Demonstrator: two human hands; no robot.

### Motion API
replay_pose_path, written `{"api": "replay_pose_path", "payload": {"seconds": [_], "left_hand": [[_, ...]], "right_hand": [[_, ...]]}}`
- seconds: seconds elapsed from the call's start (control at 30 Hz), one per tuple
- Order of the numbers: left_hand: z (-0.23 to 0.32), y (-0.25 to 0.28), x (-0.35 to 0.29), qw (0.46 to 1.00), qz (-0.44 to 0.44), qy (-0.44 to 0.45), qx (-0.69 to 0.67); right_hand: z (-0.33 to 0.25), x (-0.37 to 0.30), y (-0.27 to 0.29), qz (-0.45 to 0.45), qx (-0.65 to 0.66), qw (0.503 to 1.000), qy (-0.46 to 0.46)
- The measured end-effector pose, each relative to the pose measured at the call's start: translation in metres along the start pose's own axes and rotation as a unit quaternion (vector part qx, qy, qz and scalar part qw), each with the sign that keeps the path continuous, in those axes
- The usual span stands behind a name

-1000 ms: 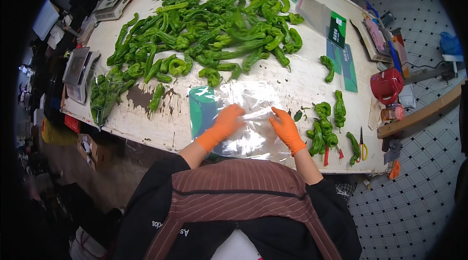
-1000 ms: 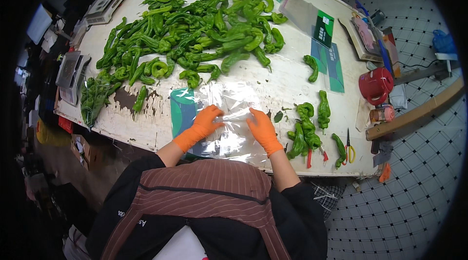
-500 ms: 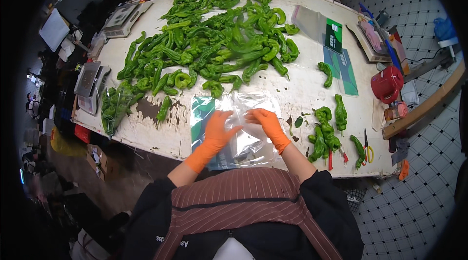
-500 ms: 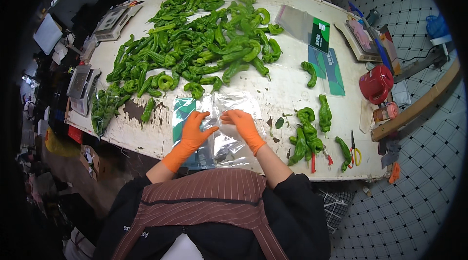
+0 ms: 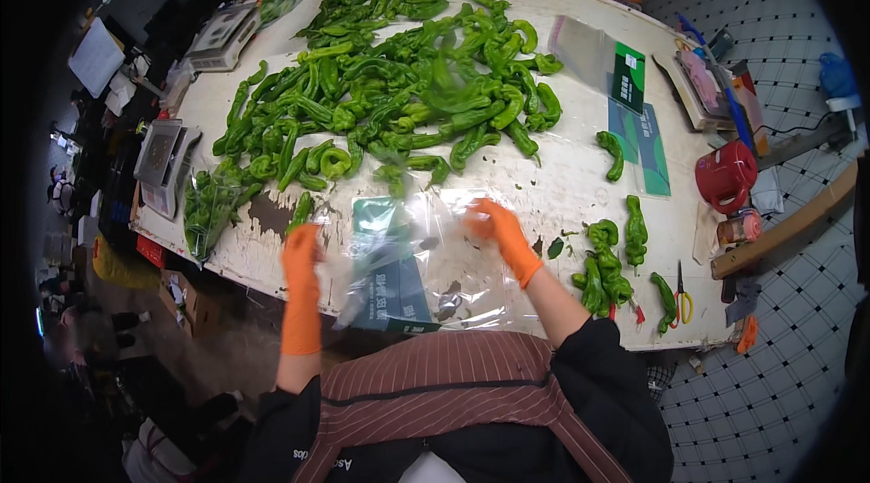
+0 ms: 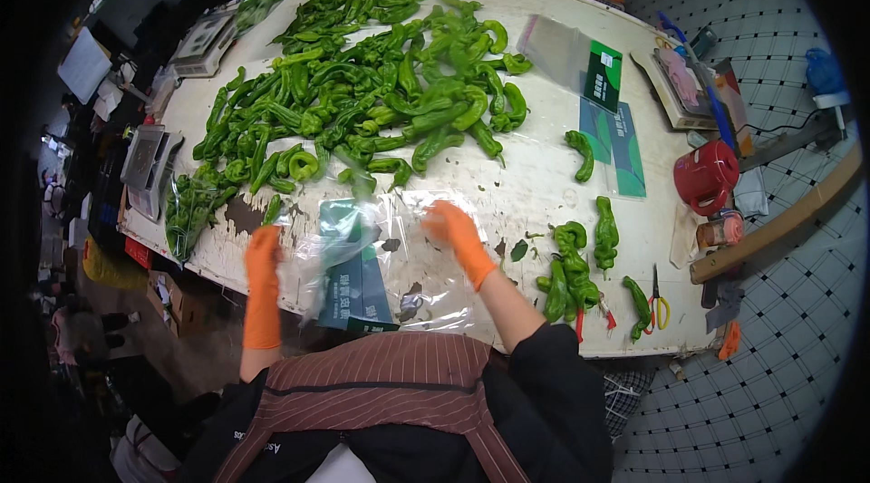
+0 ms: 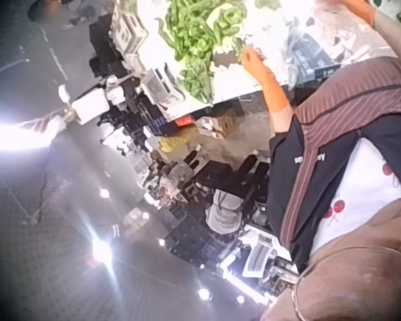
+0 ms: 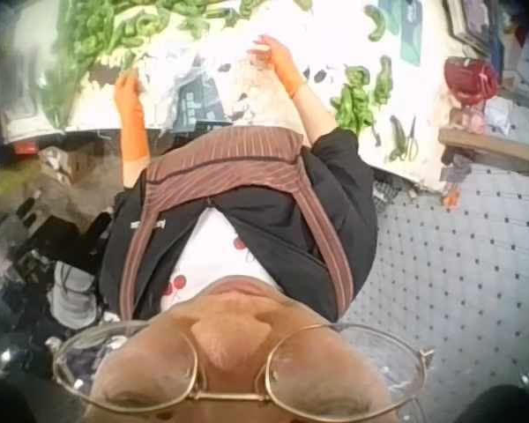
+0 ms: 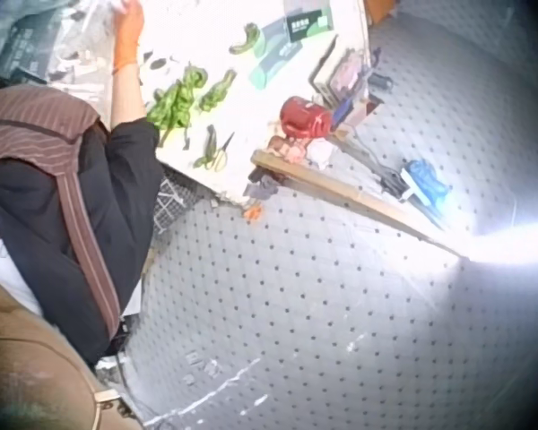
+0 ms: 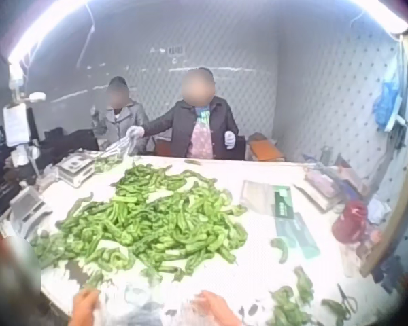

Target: The person places green peppers into clear plastic bags on a table. They repeatedly pick peppers from a large pile, put them into bags, and set the filled bags aside. Another person is visible in the background also handling peppers.

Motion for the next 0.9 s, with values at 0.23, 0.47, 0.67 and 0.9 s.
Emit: {"api": "replay_pose_path", "payload": {"seconds": [0.23,0.47,0.67,0.9], "left_hand": [[0.142,0.039,-0.022,0.929,0.185,-0.319,0.016],[0.114,0.013,-0.011,0.897,0.154,-0.374,0.181],[0.093,-0.004,0.005,0.888,0.132,-0.366,0.245],[0.098,-0.047,0.002,0.887,0.059,-0.402,0.218]], "right_hand": [[-0.148,0.073,-0.067,0.194,-0.664,0.660,0.293],[-0.122,0.135,-0.061,0.224,-0.723,0.587,0.286],[-0.123,0.097,-0.041,0.001,-0.614,0.653,0.442],[-0.173,0.063,-0.074,0.000,-0.588,0.600,0.542]]}}
Point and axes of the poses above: each hand's wrist, its own x-axis towards the middle knuckle, its own y-axis out of the back of the hand, z = x × y, the point moved 4 cm from there along x, towards the middle knuckle, and after that the axes turned 1 degree about -z, right-handed, at the moved point
